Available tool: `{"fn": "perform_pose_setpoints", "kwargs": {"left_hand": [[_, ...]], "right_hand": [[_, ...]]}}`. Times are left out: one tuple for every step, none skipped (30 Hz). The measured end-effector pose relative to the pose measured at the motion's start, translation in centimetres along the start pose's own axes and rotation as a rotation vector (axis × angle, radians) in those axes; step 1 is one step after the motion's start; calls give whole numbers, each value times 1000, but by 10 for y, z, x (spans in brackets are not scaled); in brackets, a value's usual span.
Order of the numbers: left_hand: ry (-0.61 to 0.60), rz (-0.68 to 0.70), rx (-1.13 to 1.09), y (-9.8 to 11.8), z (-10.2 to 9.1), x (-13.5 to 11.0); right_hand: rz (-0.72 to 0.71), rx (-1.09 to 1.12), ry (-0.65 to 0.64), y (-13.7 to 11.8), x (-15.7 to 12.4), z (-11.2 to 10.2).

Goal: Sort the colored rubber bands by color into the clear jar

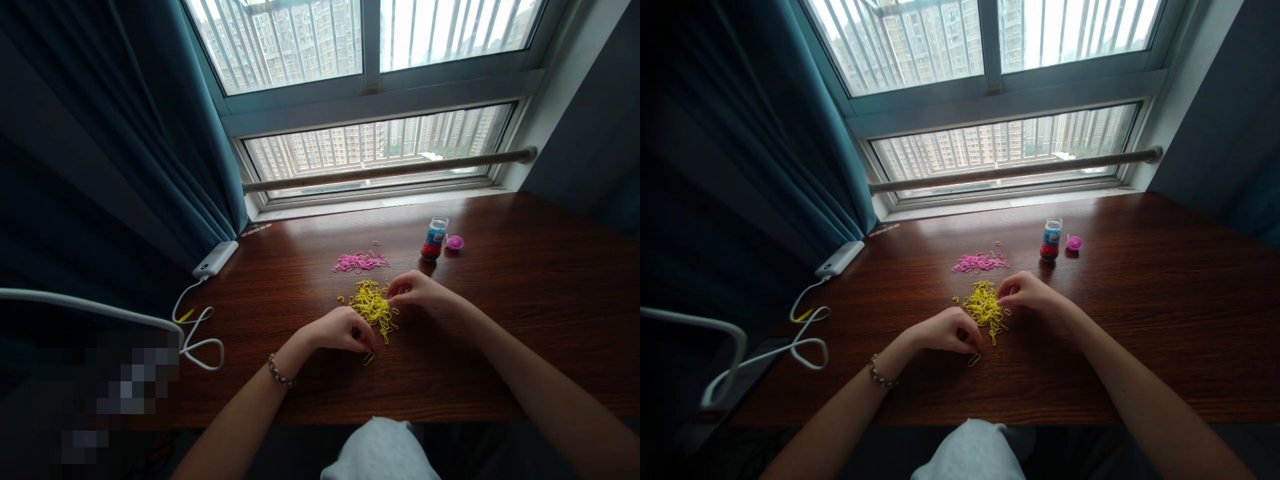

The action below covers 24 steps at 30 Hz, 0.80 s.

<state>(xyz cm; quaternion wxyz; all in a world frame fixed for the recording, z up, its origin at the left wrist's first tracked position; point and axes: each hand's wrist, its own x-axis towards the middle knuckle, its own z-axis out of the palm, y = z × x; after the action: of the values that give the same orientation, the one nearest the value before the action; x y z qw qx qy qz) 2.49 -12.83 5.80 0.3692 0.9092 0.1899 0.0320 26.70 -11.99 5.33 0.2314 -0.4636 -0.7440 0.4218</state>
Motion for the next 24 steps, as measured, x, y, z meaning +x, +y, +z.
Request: {"fn": "perform_pose_setpoints", "kwargs": {"left_hand": [[-2, -8, -9, 1, 0, 0], [-7, -16, -17, 1, 0, 0], [-14, -23, -22, 2, -1, 0], [-19, -30, -23, 2, -1, 0], [-22, -34, -18, 1, -1, 0], [-23, -35, -11, 1, -1, 0], [-25, -33, -7, 1, 0, 0], [-33, -27, -8, 1, 0, 0], [-43, -18, -20, 1, 1, 0], [-49, -8, -46, 1, 1, 0], [-43, 0, -83, 2, 2, 1], [-10, 0, -124, 2, 3, 2], [61, -12, -161, 2, 4, 3], [166, -35, -185, 2, 5, 4], [295, -65, -198, 0, 5, 5], [428, -97, -199, -1, 5, 7], [552, -127, -191, -4, 4, 8], [655, -155, -179, -7, 2, 8], [734, -183, -161, -11, 1, 8], [798, -218, -133, -14, -2, 7], [854, -263, -92, -18, -4, 6], [898, -316, -39, -22, -7, 4], [927, -374, 22, -26, -9, 2], [939, -432, 84, -30, -11, 1]], "right_hand": [[-9, 10, 58, 0, 1, 2], [-14, 3, 121, 1, 2, 3], [-14, -22, 189, 2, 3, 3], [-13, -58, 257, 5, 4, 3], [-11, -98, 318, 7, 5, 3], [-9, -134, 366, 10, 5, 3], [-8, -163, 397, 12, 6, 3], [-3, -184, 412, 15, 6, 2], [5, -198, 413, 17, 6, 3], [13, -209, 408, 18, 6, 3], [18, -218, 403, 20, 6, 4], [17, -226, 400, 21, 7, 5], [12, -231, 399, 22, 7, 6], [4, -234, 403, 23, 7, 7], [-7, -234, 409, 24, 8, 8], [-19, -232, 414, 26, 8, 9], [-29, -228, 417, 27, 9, 10], [-38, -221, 419, 28, 9, 11], [-43, -216, 420, 29, 10, 12], [-45, -213, 423, 30, 10, 13], [-45, -216, 430, 31, 11, 14], [-46, -225, 439, 31, 11, 14], [-50, -241, 446, 32, 11, 15], [-57, -262, 450, 32, 11, 15]]}}
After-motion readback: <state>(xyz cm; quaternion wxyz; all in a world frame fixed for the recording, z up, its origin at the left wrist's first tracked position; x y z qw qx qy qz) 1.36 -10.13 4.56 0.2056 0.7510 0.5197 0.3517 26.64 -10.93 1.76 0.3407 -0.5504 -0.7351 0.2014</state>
